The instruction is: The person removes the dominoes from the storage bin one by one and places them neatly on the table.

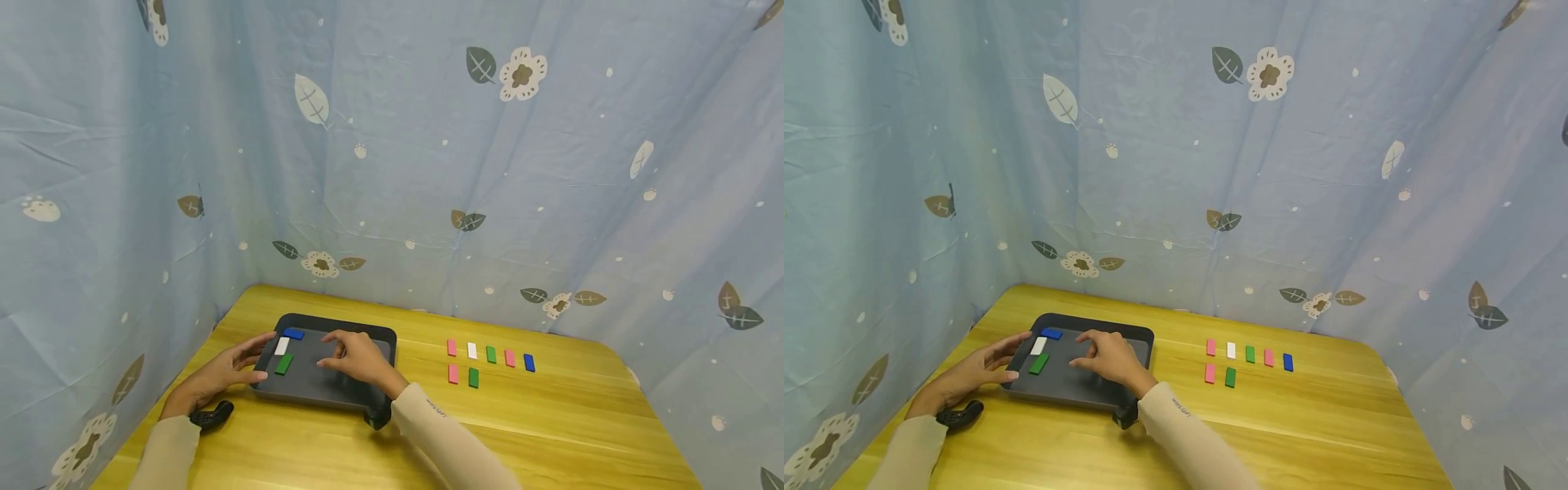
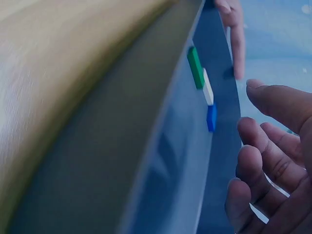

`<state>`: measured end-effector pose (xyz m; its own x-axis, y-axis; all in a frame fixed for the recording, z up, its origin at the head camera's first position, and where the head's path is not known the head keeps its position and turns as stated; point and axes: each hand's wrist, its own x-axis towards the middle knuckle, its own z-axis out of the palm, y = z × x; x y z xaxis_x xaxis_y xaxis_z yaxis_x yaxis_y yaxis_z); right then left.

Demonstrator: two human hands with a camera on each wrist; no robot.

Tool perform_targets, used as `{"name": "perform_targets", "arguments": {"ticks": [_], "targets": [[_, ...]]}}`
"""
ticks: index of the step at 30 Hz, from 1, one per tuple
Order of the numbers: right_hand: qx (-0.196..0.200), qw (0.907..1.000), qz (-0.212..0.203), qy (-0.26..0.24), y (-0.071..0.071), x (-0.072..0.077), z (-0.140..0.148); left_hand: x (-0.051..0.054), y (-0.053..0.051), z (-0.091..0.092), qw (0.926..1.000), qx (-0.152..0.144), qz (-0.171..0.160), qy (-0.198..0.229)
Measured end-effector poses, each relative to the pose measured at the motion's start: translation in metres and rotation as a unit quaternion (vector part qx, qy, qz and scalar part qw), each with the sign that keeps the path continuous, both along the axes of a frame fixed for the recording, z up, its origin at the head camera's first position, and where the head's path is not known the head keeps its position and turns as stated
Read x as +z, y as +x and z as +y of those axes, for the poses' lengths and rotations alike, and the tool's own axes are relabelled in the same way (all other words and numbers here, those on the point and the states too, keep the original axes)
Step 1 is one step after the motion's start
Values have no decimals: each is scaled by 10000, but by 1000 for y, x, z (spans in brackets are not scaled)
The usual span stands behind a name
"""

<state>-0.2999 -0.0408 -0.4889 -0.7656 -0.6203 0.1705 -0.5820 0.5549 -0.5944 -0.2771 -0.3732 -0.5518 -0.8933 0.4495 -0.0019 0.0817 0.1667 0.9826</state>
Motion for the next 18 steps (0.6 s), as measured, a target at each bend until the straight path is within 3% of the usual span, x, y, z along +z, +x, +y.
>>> {"name": "perform_targets", "arguments": {"ticks": [10,18], "targets": [[-180,9997,-53,172,4,-8,-28,4,-2,0,10000,-44,-17,-2],[-257,9972,-681,160,6,-16,-45,0,-2,-1,10000,-43,12,-30]]}}
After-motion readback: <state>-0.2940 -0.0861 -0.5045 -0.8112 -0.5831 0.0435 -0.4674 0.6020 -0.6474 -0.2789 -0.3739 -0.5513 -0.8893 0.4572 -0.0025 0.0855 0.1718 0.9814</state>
